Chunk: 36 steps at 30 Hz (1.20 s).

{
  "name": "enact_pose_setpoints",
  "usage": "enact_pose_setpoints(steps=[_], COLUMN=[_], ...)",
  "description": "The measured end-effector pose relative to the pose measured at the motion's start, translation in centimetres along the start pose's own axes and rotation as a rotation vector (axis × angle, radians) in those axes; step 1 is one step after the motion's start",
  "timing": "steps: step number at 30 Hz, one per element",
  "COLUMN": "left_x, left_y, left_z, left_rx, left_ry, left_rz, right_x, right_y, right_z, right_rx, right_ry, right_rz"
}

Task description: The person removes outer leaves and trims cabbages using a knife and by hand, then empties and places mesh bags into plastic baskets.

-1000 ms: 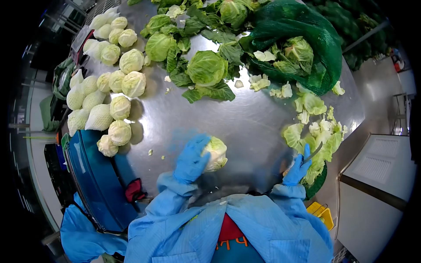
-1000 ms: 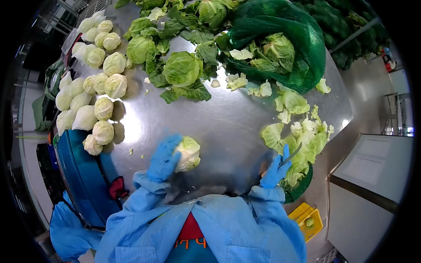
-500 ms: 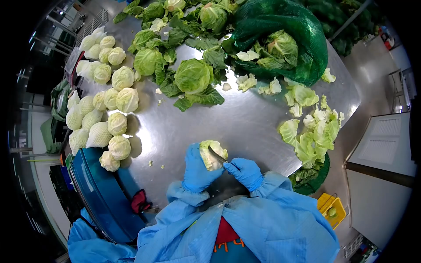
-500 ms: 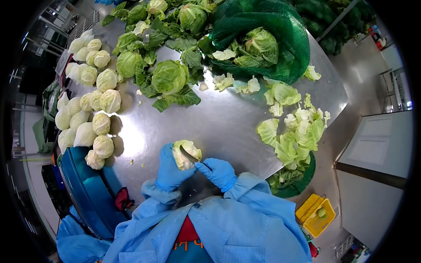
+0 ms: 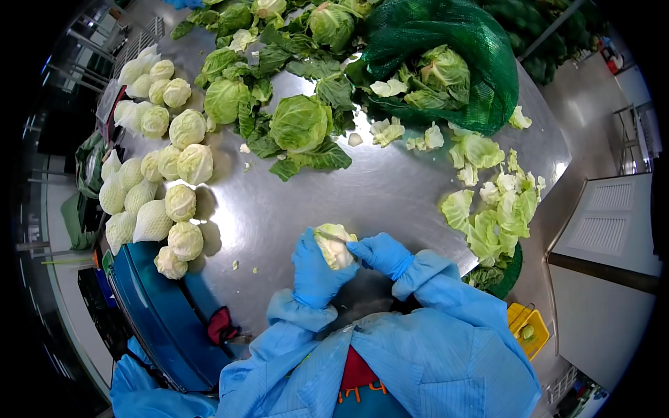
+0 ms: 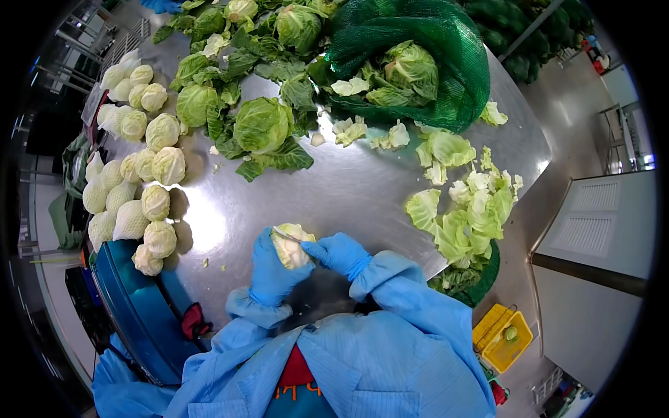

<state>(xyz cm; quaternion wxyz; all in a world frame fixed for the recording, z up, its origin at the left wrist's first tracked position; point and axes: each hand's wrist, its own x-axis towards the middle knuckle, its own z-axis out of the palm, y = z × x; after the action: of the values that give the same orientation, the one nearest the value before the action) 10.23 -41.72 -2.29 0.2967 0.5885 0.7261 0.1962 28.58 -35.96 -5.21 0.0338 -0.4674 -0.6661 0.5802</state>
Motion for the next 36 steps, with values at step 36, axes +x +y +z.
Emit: enact_pose_setpoints(steps=[36], left_x=[0.3], left_y=[-3.2], left_z=[-3.7], left_rx=[-0.280], left_ry=[-0.185], left_rz=[0.187], right_x=[4.3], right_y=[2.8], right_z=[1.7], right_rx=[0.610], right_ry=[0.316], right_rz=[-0.046])
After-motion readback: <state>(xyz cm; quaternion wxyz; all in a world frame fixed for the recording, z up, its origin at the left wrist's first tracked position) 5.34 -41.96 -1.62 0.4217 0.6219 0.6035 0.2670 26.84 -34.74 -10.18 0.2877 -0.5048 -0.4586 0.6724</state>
